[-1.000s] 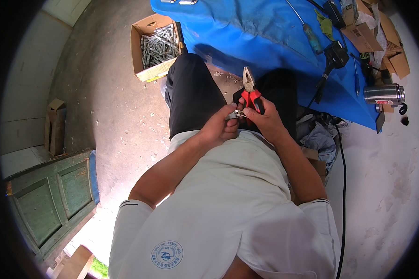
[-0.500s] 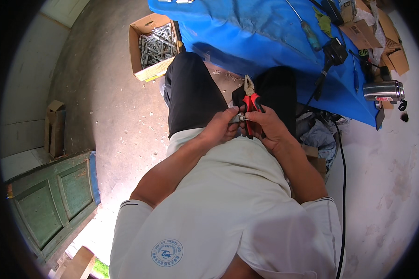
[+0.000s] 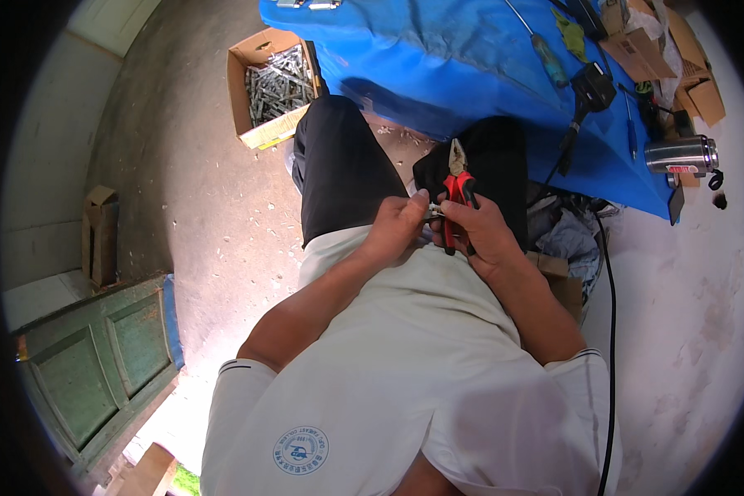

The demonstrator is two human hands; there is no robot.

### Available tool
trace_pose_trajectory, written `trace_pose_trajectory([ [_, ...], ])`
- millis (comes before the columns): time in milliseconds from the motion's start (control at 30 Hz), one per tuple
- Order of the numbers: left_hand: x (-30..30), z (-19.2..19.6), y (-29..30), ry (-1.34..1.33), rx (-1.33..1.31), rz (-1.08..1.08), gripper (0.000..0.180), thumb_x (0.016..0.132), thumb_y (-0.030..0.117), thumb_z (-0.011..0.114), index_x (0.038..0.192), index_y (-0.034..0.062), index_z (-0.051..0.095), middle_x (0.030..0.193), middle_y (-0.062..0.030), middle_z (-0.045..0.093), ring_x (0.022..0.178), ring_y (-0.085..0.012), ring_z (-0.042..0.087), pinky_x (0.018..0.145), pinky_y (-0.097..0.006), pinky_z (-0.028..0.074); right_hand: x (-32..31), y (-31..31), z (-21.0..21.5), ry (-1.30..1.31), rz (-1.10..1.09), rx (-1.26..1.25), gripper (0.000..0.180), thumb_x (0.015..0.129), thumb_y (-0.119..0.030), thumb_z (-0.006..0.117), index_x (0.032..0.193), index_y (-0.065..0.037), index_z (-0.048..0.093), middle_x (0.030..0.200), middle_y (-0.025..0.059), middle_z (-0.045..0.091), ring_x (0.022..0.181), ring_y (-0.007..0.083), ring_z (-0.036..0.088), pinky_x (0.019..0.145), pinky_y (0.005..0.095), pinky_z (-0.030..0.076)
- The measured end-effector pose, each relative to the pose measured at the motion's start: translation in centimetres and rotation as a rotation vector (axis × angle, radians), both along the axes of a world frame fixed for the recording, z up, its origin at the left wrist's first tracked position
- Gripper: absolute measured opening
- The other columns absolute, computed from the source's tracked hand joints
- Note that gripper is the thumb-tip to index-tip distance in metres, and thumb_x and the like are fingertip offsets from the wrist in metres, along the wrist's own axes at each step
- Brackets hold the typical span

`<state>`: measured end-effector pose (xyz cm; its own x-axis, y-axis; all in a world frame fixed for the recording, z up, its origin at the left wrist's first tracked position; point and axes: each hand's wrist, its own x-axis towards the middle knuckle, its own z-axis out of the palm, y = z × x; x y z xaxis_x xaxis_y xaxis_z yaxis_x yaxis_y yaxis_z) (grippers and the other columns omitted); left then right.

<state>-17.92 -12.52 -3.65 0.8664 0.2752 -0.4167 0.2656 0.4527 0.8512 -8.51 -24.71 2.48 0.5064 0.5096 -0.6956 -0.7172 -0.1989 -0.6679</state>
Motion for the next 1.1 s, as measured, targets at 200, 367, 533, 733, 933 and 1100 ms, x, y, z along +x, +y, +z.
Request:
trace_pose_trajectory([
  [200, 0.3, 0.4, 1.6, 0.117, -0.298, 0.013, 0.046, 0.092, 0.046, 0.05, 0.062, 0.0141, 0.036, 0.054, 0.0062, 0.028, 0.044, -0.0056, 0.023, 0.04, -0.025, 0.018, -0.3, -1.7, 0.0, -0.307, -0.078, -0.015, 0.027, 0.087, -0.002, 0.058, 0.113, -0.002, 0.053, 0.096, 0.0086, 0.061, 0.08, 0.0158, 0.061, 0.071, 0.0301, 0.053],
  [367, 0.4, 1.1, 1.8, 0.114, -0.511, -0.005, 0.044, 0.094, 0.043, 0.048, 0.063, 0.0149, 0.035, 0.052, 0.0054, 0.028, 0.043, -0.0061, 0.022, 0.04, -0.023, 0.017, -0.5, -2.7, 0.5, -0.57, 0.116, -0.007, 0.035, 0.085, 0.002, 0.055, 0.119, -0.001, 0.052, 0.102, 0.0076, 0.062, 0.09, 0.0142, 0.061, 0.08, 0.0277, 0.05],
  [533, 0.2, -0.1, 2.1, 0.011, -0.579, -0.078, 0.043, 0.096, 0.041, 0.044, 0.063, 0.0153, 0.036, 0.052, 0.0052, 0.029, 0.042, -0.006, 0.022, 0.039, -0.023, 0.016, 0.1, -1.3, -0.5, -0.762, 0.19, 0.144, 0.036, 0.083, 0.003, 0.057, 0.118, -0.002, 0.053, 0.104, 0.005, 0.062, 0.094, 0.011, 0.059, 0.084, 0.0248, 0.046],
  [733, 0.2, 1.1, 2.5, 0.022, -0.589, -0.167, 0.045, 0.095, 0.044, 0.041, 0.059, 0.0169, 0.035, 0.05, 0.0067, 0.028, 0.041, -0.0061, 0.02, 0.039, -0.023, 0.016, 0.2, 0.3, -2.2, -0.827, 0.326, 0.212, 0.035, 0.083, 0.0, 0.062, 0.117, -0.003, 0.054, 0.103, 0.0029, 0.062, 0.091, 0.0088, 0.056, 0.081, 0.0245, 0.046],
  [933, -0.2, 0.3, 3.1, 0.048, -0.672, -0.164, 0.04, 0.094, 0.042, 0.04, 0.063, 0.0166, 0.037, 0.05, 0.0062, 0.027, 0.042, -0.0067, 0.022, 0.043, -0.022, 0.02, -0.3, 0.8, -3.0, -0.896, 0.299, 0.237, 0.034, 0.084, -0.004, 0.063, 0.117, -0.003, 0.055, 0.097, 0.0042, 0.064, 0.086, 0.0106, 0.059, 0.077, 0.0252, 0.047],
  [1100, -0.1, -0.1, 3.3, 0.021, -0.686, -0.19, 0.041, 0.094, 0.042, 0.039, 0.062, 0.0168, 0.036, 0.049, 0.0061, 0.026, 0.042, -0.007, 0.021, 0.043, -0.023, 0.02, -0.6, 1.3, -4.0, -1.091, 0.264, 0.201, 0.035, 0.084, -0.006, 0.066, 0.117, -0.002, 0.054, 0.097, 0.0101, 0.064, 0.086, 0.018, 0.063, 0.077, 0.0288, 0.049],
])
